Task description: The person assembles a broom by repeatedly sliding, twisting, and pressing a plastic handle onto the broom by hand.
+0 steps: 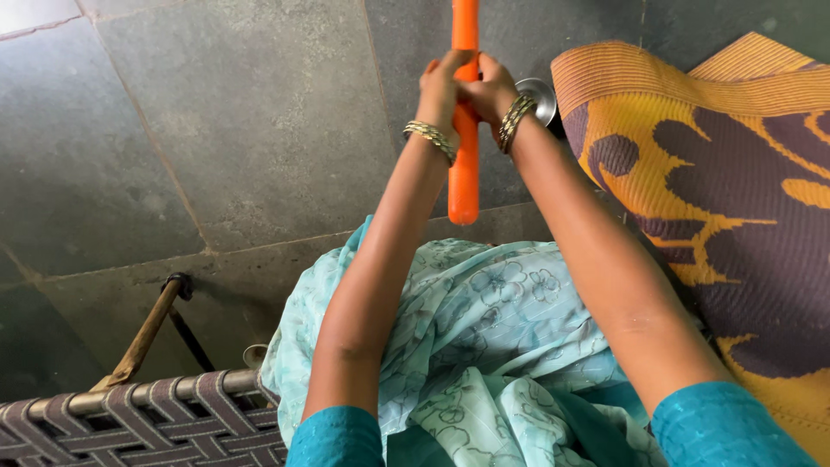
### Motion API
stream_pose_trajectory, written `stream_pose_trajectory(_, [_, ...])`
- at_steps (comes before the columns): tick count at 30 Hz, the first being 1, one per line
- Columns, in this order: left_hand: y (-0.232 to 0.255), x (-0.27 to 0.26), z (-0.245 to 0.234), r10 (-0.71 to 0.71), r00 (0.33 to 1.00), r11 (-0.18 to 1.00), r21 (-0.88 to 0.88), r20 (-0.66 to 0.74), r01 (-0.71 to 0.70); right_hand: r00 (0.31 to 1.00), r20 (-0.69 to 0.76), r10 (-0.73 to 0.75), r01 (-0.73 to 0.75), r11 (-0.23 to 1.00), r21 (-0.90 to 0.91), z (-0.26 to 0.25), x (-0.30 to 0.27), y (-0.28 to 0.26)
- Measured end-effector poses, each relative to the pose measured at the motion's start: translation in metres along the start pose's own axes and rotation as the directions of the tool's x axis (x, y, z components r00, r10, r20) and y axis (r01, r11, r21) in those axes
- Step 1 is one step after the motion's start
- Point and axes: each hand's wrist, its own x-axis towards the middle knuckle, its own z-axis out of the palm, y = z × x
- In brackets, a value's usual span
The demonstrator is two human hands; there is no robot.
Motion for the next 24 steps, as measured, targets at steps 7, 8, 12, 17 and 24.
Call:
stream_pose_trajectory(7, [0.012,-0.013,-0.006,-0.03,0.999,0.993,-0.11,0.042,0.035,0.977,0.144,0.16,-0.199,0.927,0.319,0.006,-0.019,-0.026])
stream_pose_trajectory(8, [0.015,-0.016,-0.005,-0.039,0.999,0.999,-0.014,0.003,0.039,0.972,0.137,0.188,-0.23,0.873,0.431,0.008,-0.02,-0.03])
stream_pose_trajectory(12, [0.013,-0.022,-0.004,-0.043,0.998,0.998,0.04,-0.037,0.044,0.984,0.074,0.165,-0.181,0.879,0.441,0.016,-0.013,-0.019])
stream_pose_trajectory(17, [0.003,-0.009,-0.007,0.073,0.994,0.996,0.044,0.083,-0.077,0.976,-0.192,-0.102,0.17,0.908,0.384,0.022,0.0,0.007])
stream_pose_trajectory(24, [-0.023,-0.001,0.003,0.144,0.967,0.922,0.327,0.212,-0.209,0.902,-0.418,-0.11,0.282,0.881,0.379,0.014,-0.003,0.009])
